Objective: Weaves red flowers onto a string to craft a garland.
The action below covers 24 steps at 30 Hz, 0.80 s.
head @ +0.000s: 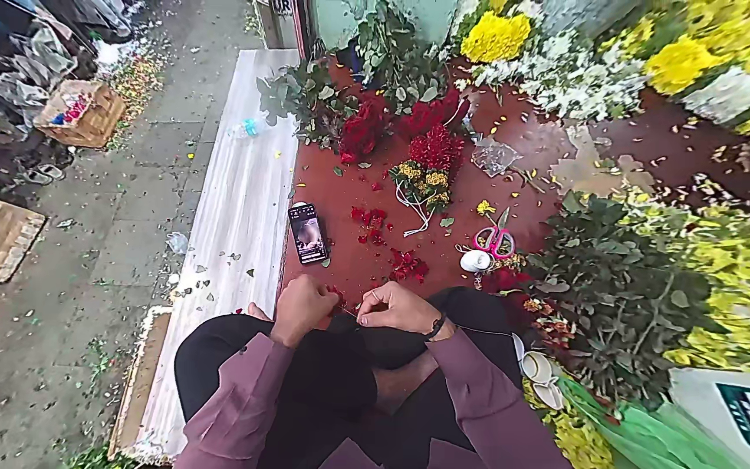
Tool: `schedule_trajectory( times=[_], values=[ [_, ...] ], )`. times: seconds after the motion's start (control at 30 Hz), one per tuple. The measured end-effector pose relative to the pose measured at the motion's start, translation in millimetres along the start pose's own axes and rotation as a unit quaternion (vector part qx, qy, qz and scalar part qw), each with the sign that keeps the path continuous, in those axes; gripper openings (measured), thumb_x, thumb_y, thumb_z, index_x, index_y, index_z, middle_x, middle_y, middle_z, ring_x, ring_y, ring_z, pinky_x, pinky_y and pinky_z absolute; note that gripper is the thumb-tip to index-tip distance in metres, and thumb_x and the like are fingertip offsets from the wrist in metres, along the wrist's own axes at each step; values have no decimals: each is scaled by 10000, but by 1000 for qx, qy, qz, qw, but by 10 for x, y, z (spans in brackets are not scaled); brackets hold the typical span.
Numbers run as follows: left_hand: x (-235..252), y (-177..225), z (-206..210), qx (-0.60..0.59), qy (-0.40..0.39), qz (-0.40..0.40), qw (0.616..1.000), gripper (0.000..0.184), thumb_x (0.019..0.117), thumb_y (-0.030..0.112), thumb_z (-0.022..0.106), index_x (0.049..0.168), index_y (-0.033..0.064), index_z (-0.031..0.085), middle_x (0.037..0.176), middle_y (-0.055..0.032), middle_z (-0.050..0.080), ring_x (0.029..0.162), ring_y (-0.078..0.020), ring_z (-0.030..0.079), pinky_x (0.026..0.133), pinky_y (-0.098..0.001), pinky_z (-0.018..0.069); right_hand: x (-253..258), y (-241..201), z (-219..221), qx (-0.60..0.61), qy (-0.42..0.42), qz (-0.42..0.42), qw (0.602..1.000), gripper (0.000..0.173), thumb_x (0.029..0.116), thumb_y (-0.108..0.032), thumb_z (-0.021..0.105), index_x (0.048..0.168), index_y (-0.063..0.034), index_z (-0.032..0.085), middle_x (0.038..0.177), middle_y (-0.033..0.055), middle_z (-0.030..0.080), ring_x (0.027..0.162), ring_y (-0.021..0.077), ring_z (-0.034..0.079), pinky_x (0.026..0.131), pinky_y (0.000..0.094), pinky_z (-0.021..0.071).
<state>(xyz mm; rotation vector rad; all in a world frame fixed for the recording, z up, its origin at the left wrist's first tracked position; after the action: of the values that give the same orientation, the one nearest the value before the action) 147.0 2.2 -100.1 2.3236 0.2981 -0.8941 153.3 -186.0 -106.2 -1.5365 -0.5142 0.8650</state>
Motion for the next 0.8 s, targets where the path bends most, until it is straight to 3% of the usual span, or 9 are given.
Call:
schedule_trajectory(
  times=[0.07, 0.13, 0.2, 0.23, 0.3, 0.4, 0.6, 0.7, 0.8],
  values=[
    [-91, 160, 166, 43, -93, 77, 992, 271, 845, 382, 696, 809, 115, 725, 756, -83, 695, 738, -291, 690, 674, -608, 556, 55, -96, -8, 43, 21, -63, 997, 144, 927, -167, 747, 924, -26, 773, 906, 37, 736, 870, 88, 679, 821, 286, 572],
    [-291, 439, 292, -71, -202, 238, 947, 166, 876, 260, 749, 811, 108, 739, 701, 1, 679, 628, -131, 627, 587, -394, 526, 107, -28, -57, 85, 33, -65, 994, 129, 941, -129, 729, 950, -7, 772, 917, 53, 733, 867, 105, 685, 820, 297, 585],
    [-383, 649, 123, -273, -184, 336, 882, 123, 935, 155, 721, 876, 48, 740, 774, 6, 697, 682, -59, 625, 639, -272, 536, 117, 176, -45, 154, 30, -17, 987, 127, 952, -146, 694, 961, -34, 753, 881, 14, 723, 796, 56, 667, 744, 252, 573],
    [-348, 636, -15, -345, -130, 324, 871, 129, 958, 138, 702, 913, 22, 737, 807, -24, 708, 700, -84, 638, 660, -283, 556, 89, 253, 2, 199, 49, 13, 979, 119, 932, -188, 692, 935, -73, 725, 824, -9, 713, 719, 42, 652, 661, 234, 559],
    [-194, 453, -211, -385, 6, 247, 889, 136, 969, 147, 704, 926, 21, 735, 801, -52, 706, 662, -118, 614, 617, -293, 522, 104, 171, 103, 188, 60, 5, 980, 138, 932, -154, 735, 960, -21, 759, 804, 36, 730, 652, 81, 637, 607, 259, 541],
    [-41, 142, -158, -238, 112, 120, 957, 176, 942, 269, 702, 893, 108, 751, 737, 18, 707, 633, -91, 651, 618, -322, 567, 149, -59, 228, 106, 57, -62, 991, 142, 961, -118, 706, 971, 0, 786, 815, 46, 750, 644, 77, 656, 625, 265, 577],
    [-19, 65, -83, -109, 95, 56, 988, 180, 908, 311, 681, 868, 148, 747, 728, 31, 697, 666, -123, 660, 664, -428, 565, 38, -163, 53, 38, 124, -81, 988, 113, 945, -97, 712, 958, -19, 793, 927, 48, 778, 866, 81, 727, 836, 288, 609],
    [-30, 129, -20, -111, 21, 86, 990, 155, 928, 286, 705, 902, 146, 769, 776, 32, 725, 691, -96, 677, 682, -376, 583, -18, -79, -251, 51, 179, -28, 982, 106, 928, -111, 728, 935, -31, 797, 862, 41, 769, 764, 87, 709, 738, 291, 605],
    [-65, 187, 112, -82, -58, 102, 990, 140, 918, 285, 711, 901, 157, 768, 762, 33, 719, 660, -91, 662, 643, -367, 566, -39, 108, -360, 93, 164, 53, 981, 104, 904, -152, 754, 913, -56, 795, 778, -7, 729, 587, 12, 552, 536, 212, 445]
  ],
)
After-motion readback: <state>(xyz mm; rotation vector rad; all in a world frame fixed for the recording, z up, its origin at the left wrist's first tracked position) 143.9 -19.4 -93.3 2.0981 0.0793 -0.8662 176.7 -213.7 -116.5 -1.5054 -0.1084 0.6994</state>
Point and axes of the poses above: each hand's wrist, its own x-axis towards the middle knuckle, its own z-axis out of the palm, y = z × x, the point moved 8 cm from there along x, towards the middle knuckle
